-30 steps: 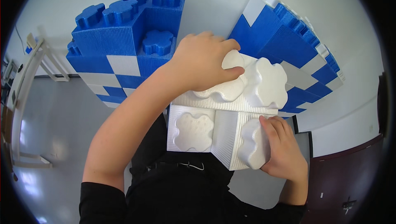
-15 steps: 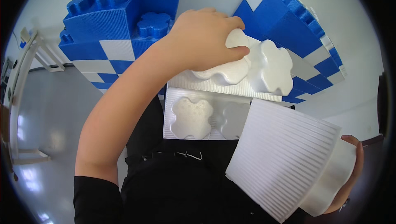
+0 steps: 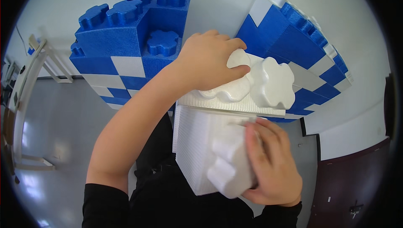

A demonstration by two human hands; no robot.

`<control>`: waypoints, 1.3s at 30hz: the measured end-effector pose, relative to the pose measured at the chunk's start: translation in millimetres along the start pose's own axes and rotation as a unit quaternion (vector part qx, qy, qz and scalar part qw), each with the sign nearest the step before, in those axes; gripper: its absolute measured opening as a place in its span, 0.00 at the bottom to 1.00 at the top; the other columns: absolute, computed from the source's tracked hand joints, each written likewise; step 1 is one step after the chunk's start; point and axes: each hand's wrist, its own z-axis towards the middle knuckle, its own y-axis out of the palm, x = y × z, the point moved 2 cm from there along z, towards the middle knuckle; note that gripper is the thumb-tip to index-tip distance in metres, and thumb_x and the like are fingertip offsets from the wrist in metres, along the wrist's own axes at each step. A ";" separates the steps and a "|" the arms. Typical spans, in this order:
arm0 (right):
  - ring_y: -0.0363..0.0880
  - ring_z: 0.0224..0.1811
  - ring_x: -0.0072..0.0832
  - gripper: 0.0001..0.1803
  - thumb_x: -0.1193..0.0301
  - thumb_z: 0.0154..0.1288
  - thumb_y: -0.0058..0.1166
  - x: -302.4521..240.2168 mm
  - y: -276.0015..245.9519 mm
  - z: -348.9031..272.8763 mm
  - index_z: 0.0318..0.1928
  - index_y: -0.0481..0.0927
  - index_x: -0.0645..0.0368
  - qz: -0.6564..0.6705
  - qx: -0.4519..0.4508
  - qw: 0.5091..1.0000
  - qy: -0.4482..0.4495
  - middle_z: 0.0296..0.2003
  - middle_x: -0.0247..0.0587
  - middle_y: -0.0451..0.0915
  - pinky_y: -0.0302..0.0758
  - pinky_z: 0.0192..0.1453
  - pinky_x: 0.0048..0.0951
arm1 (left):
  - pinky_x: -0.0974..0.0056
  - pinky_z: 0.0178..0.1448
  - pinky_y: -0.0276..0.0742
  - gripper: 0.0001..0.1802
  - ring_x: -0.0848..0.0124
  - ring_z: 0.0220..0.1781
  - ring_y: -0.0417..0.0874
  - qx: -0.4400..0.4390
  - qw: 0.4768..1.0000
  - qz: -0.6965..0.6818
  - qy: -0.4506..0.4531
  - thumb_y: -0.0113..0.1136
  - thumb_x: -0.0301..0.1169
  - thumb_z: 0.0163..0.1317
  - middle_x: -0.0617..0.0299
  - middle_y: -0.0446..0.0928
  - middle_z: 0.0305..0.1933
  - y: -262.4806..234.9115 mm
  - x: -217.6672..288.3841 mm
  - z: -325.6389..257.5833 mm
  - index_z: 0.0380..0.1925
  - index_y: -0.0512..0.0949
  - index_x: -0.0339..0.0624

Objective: Assembling and stacking large interlocking white foam blocks.

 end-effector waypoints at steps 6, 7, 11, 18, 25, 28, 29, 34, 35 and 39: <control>0.63 0.75 0.69 0.61 0.68 0.38 0.77 -2.0 27.2 18.5 0.78 0.65 0.68 0.005 -0.034 0.999 -0.026 0.72 0.71 0.66 0.55 0.76 0.75 | 0.51 0.61 0.80 0.27 0.52 0.56 0.84 0.000 1.000 -0.004 -0.002 0.67 0.53 0.65 0.54 0.87 0.53 -1.3 0.4 1.7 0.57 0.85 0.49; 0.62 0.76 0.69 0.63 0.65 0.37 0.79 -2.1 29.2 16.9 0.78 0.66 0.64 -0.002 -0.024 0.999 -0.023 0.73 0.71 0.65 0.53 0.77 0.77 | 0.51 0.61 0.80 0.27 0.52 0.56 0.84 -0.004 1.000 -0.009 -0.007 0.67 0.53 0.65 0.54 0.87 0.53 -1.6 0.8 2.1 0.57 0.85 0.49; 0.57 0.79 0.71 0.62 0.55 0.37 0.83 -4.6 27.9 14.6 0.78 0.71 0.52 0.058 0.009 0.998 -0.016 0.76 0.70 0.62 0.49 0.78 0.79 | 0.51 0.61 0.80 0.27 0.52 0.56 0.84 0.006 1.000 -0.001 0.000 0.67 0.52 0.65 0.54 0.87 0.52 0.5 -0.7 1.4 0.57 0.85 0.49; 0.80 0.53 0.39 0.19 0.55 0.59 0.74 -12.9 40.1 5.1 0.44 0.88 0.53 -0.029 0.204 0.972 -0.113 0.50 0.39 0.86 0.77 0.57 0.46 | 0.51 0.61 0.80 0.27 0.51 0.56 0.84 0.010 1.000 -0.002 0.013 0.67 0.52 0.65 0.53 0.87 0.52 -0.1 2.8 2.4 0.57 0.85 0.48; 0.75 0.34 0.34 0.17 0.66 0.46 0.77 -9.7 61.0 -0.2 0.37 0.85 0.53 0.018 0.268 0.958 -0.104 0.39 0.34 0.81 0.69 0.34 0.36 | 0.51 0.62 0.79 0.26 0.51 0.56 0.84 0.011 1.000 0.002 0.008 0.67 0.52 0.65 0.53 0.87 0.52 -0.6 4.2 1.5 0.57 0.85 0.48; 0.72 0.32 0.31 0.13 0.66 0.51 0.75 -11.3 57.3 2.8 0.35 0.85 0.53 0.047 0.212 0.973 -0.074 0.34 0.33 0.76 0.66 0.37 0.34 | 0.50 0.62 0.79 0.26 0.51 0.56 0.84 0.014 1.000 0.000 0.010 0.67 0.51 0.65 0.53 0.87 0.52 0.6 3.5 0.4 0.57 0.85 0.48; 0.72 0.32 0.31 0.13 0.66 0.51 0.75 -11.3 55.5 3.6 0.35 0.85 0.53 0.047 0.212 0.973 -0.073 0.34 0.33 0.76 0.66 0.37 0.34 | 0.50 0.62 0.79 0.26 0.51 0.56 0.84 0.014 1.000 0.000 0.011 0.67 0.51 0.65 0.53 0.87 0.52 0.9 3.5 -0.1 0.57 0.85 0.48; 0.72 0.31 0.33 0.15 0.67 0.50 0.76 -4.1 56.8 13.9 0.36 0.83 0.53 0.094 0.193 0.974 -0.072 0.35 0.35 0.76 0.63 0.36 0.35 | 0.51 0.62 0.80 0.26 0.52 0.56 0.84 0.013 1.000 0.013 0.013 0.67 0.51 0.65 0.54 0.87 0.53 -1.0 4.9 -1.0 0.57 0.85 0.48; 0.72 0.31 0.33 0.15 0.67 0.50 0.76 -3.3 57.9 17.1 0.36 0.83 0.53 0.093 0.194 0.974 -0.072 0.35 0.35 0.76 0.63 0.36 0.35 | 0.51 0.62 0.80 0.26 0.52 0.56 0.84 0.013 1.000 0.013 0.014 0.67 0.51 0.65 0.54 0.87 0.53 -1.1 4.5 -0.8 0.57 0.85 0.48; 0.72 0.31 0.35 0.16 0.68 0.49 0.76 -3.0 59.0 23.3 0.35 0.82 0.53 0.092 0.185 0.976 -0.068 0.34 0.35 0.75 0.62 0.36 0.35 | 0.51 0.62 0.80 0.26 0.52 0.56 0.84 0.014 1.000 0.006 0.016 0.67 0.50 0.65 0.54 0.88 0.53 -1.9 3.4 -0.7 0.57 0.85 0.48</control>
